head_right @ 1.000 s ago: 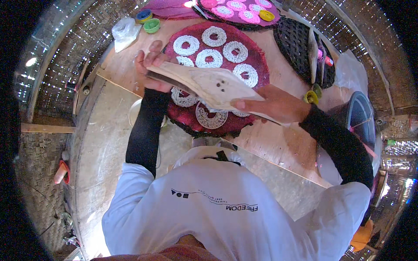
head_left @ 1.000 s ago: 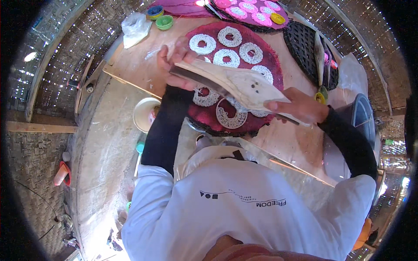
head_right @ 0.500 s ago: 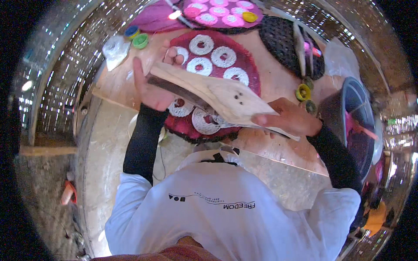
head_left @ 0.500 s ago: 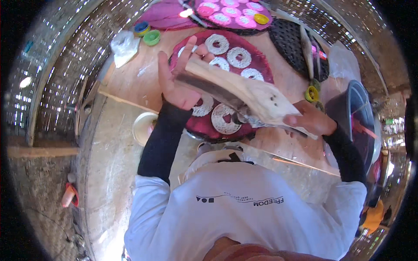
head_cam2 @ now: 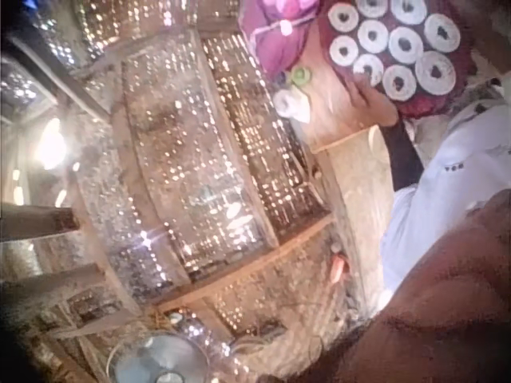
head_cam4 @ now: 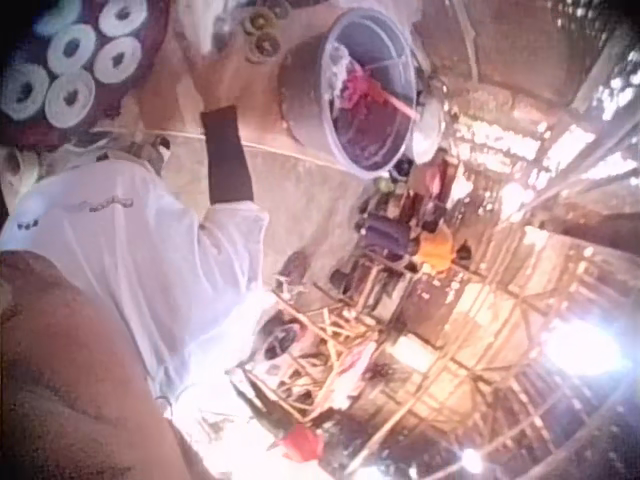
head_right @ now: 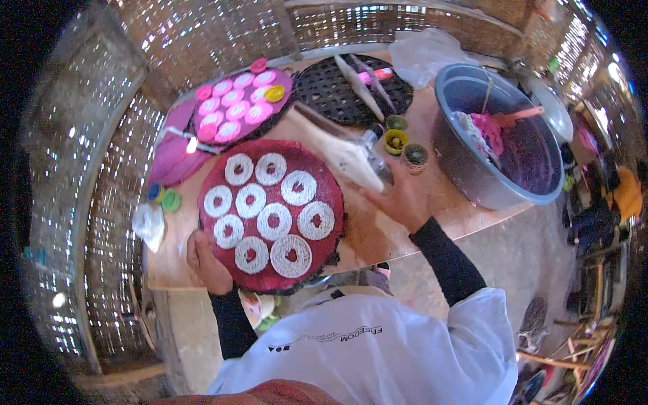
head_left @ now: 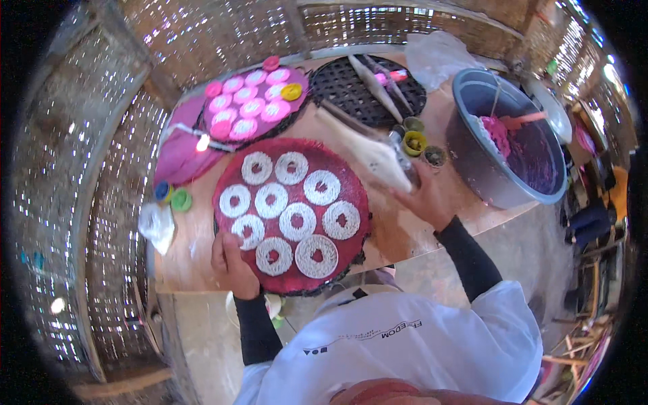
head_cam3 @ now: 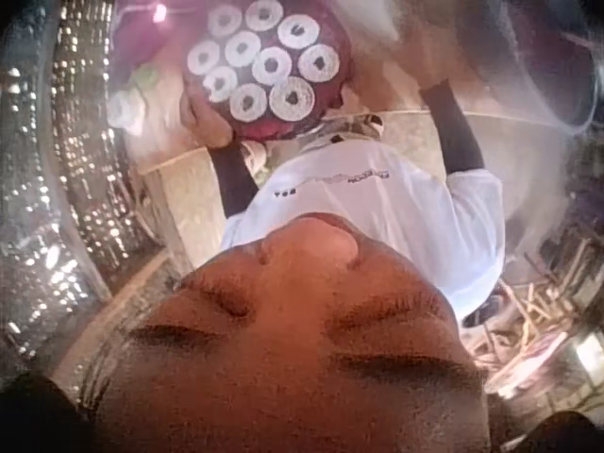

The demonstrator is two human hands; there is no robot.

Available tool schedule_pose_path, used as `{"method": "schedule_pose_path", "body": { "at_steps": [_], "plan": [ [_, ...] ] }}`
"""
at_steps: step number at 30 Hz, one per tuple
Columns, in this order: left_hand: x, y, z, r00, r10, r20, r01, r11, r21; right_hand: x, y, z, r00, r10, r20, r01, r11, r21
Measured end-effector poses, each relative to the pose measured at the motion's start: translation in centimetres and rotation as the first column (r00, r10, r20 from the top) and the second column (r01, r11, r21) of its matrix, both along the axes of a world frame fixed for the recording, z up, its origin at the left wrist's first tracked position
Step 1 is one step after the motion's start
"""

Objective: The person fills a wooden mold with white batter using a spoon, presses it down, and releases the shaped cakes onto a tray before repeating the process with pink batter.

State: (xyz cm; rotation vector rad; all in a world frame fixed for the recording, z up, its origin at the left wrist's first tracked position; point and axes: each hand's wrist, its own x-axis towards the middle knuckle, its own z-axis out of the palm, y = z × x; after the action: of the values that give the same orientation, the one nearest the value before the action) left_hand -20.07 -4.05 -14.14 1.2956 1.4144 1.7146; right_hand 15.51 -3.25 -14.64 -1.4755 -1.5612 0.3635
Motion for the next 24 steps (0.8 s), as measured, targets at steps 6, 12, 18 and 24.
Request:
{"method": "schedule_pose_path", "body": {
  "at_steps": [6,12,18,24],
  "plan": [
    [0.6,0.0,0.1,0.995,-0.085,-0.060,0.091,0.991,0.101,-0.9,-1.1,-1.4,0.822,-0.312,0.477,0.413,0.903,-0.122],
    [0.1,-0.4,-0.7,0.995,-0.075,-0.060,0.078,0.995,0.055,0.0,0.0,-2.4,0.683,-0.370,0.629,0.502,0.864,-0.036],
    [1.1,-1.0,0.5,0.995,-0.019,-0.095,0.020,1.000,0.011,4.2,12.4,1.3,0.779,-0.449,0.438,0.438,0.889,0.134],
    [1.6,-2.1,1.0,0.994,-0.076,-0.079,0.074,0.997,-0.025,5.3,22.9,-0.8,0.741,-0.398,0.541,0.579,0.787,-0.213]
  ]
}}
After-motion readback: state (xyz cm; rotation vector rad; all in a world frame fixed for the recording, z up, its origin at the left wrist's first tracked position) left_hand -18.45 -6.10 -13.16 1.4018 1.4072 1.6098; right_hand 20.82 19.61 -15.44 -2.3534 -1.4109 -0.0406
